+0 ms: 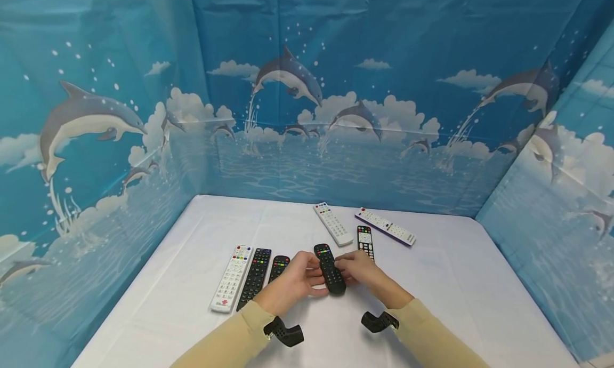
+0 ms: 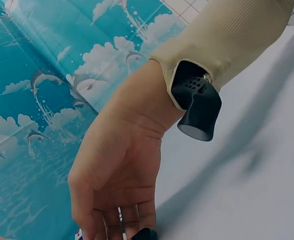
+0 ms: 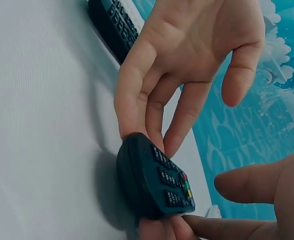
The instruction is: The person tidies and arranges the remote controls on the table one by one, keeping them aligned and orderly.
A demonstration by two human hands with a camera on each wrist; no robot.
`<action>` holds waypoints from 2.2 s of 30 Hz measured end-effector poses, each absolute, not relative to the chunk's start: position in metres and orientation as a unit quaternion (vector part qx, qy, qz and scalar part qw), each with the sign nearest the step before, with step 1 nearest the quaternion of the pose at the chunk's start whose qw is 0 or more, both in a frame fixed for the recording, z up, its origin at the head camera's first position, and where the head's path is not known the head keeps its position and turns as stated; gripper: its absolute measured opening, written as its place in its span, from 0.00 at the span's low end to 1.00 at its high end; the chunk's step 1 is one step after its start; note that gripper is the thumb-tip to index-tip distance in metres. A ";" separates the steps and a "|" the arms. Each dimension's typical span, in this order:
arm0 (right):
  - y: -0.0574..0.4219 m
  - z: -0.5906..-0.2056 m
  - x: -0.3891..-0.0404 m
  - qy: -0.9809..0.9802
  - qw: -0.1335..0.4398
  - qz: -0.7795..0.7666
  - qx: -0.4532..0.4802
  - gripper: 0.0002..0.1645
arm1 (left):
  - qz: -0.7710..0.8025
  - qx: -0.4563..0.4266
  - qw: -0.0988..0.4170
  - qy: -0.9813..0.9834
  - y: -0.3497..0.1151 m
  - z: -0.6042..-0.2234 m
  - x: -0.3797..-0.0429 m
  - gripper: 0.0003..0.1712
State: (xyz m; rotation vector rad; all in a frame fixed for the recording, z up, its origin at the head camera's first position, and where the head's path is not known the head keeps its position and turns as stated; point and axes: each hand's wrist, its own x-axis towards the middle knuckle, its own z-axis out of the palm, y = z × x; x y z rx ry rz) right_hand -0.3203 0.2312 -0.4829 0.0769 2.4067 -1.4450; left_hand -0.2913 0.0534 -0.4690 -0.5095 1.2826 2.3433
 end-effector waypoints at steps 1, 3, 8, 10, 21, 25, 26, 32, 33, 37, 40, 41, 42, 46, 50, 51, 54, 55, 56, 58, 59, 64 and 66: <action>0.231 -0.483 -0.319 0.839 0.169 -0.516 0.031 0.26 | 0.840 -0.184 0.210 0.465 0.053 -0.470 -0.291 0.22; 0.231 -0.484 -0.318 0.831 0.173 -0.528 0.033 0.26 | 0.838 -0.181 0.216 0.468 0.051 -0.471 -0.290 0.22; 0.230 -0.485 -0.315 0.814 0.184 -0.550 0.037 0.27 | 0.829 -0.176 0.227 0.481 0.045 -0.473 -0.289 0.19; 0.229 -0.485 -0.313 0.808 0.185 -0.558 0.039 0.27 | 0.825 -0.177 0.228 0.486 0.043 -0.472 -0.288 0.15; 0.219 -0.471 -0.295 0.787 0.187 -0.587 0.026 0.28 | 0.802 -0.133 0.234 0.534 0.023 -0.461 -0.274 0.26; 0.214 -0.467 -0.290 0.782 0.192 -0.592 0.027 0.29 | 0.794 -0.121 0.233 0.548 0.018 -0.459 -0.269 0.24; 0.213 -0.467 -0.288 0.782 0.192 -0.592 0.029 0.29 | 0.793 -0.120 0.230 0.551 0.017 -0.458 -0.268 0.22; 0.206 -0.465 -0.280 0.763 0.205 -0.612 0.031 0.31 | 0.786 -0.125 0.205 0.570 0.012 -0.457 -0.261 0.08; 0.205 -0.465 -0.279 0.758 0.209 -0.617 0.030 0.31 | 0.785 -0.124 0.203 0.572 0.010 -0.458 -0.260 0.07; 0.199 -0.467 -0.274 0.744 0.224 -0.629 0.019 0.33 | 0.779 -0.122 0.204 0.581 0.003 -0.458 -0.255 0.06; 0.196 -0.468 -0.271 0.738 0.231 -0.634 0.016 0.34 | 0.772 -0.119 0.207 0.589 -0.001 -0.458 -0.252 0.06; 0.195 -0.468 -0.270 0.736 0.232 -0.636 0.016 0.34 | 0.770 -0.118 0.207 0.591 -0.002 -0.457 -0.251 0.06; 0.194 -0.469 -0.270 0.733 0.233 -0.639 0.017 0.34 | 0.768 -0.117 0.207 0.595 -0.004 -0.456 -0.250 0.07; 0.190 -0.470 -0.268 0.720 0.236 -0.652 0.015 0.36 | 0.760 -0.118 0.203 0.606 -0.008 -0.452 -0.249 0.10; 0.185 -0.473 -0.267 0.713 0.245 -0.657 0.021 0.38 | 0.752 -0.120 0.205 0.615 -0.014 -0.449 -0.249 0.13; 0.184 -0.474 -0.267 0.711 0.247 -0.658 0.024 0.38 | 0.750 -0.122 0.206 0.617 -0.015 -0.449 -0.249 0.13; 0.181 -0.477 -0.266 0.703 0.254 -0.663 0.036 0.38 | 0.744 -0.125 0.209 0.622 -0.018 -0.449 -0.249 0.14; 0.180 -0.478 -0.266 0.700 0.255 -0.666 0.039 0.37 | 0.742 -0.127 0.210 0.624 -0.019 -0.450 -0.249 0.15; 0.180 -0.480 -0.266 0.697 0.257 -0.668 0.042 0.37 | 0.740 -0.128 0.210 0.626 -0.020 -0.450 -0.249 0.15; 0.178 -0.482 -0.266 0.692 0.261 -0.672 0.043 0.36 | 0.737 -0.130 0.212 0.629 -0.022 -0.449 -0.248 0.16; 0.178 -0.484 -0.265 0.690 0.263 -0.673 0.042 0.36 | 0.736 -0.130 0.213 0.630 -0.022 -0.449 -0.248 0.17; 0.178 -0.485 -0.263 0.682 0.270 -0.679 0.032 0.35 | 0.732 -0.121 0.225 0.632 -0.025 -0.445 -0.246 0.22; 0.177 -0.485 -0.262 0.680 0.271 -0.681 0.033 0.35 | 0.732 -0.117 0.229 0.631 -0.026 -0.444 -0.247 0.25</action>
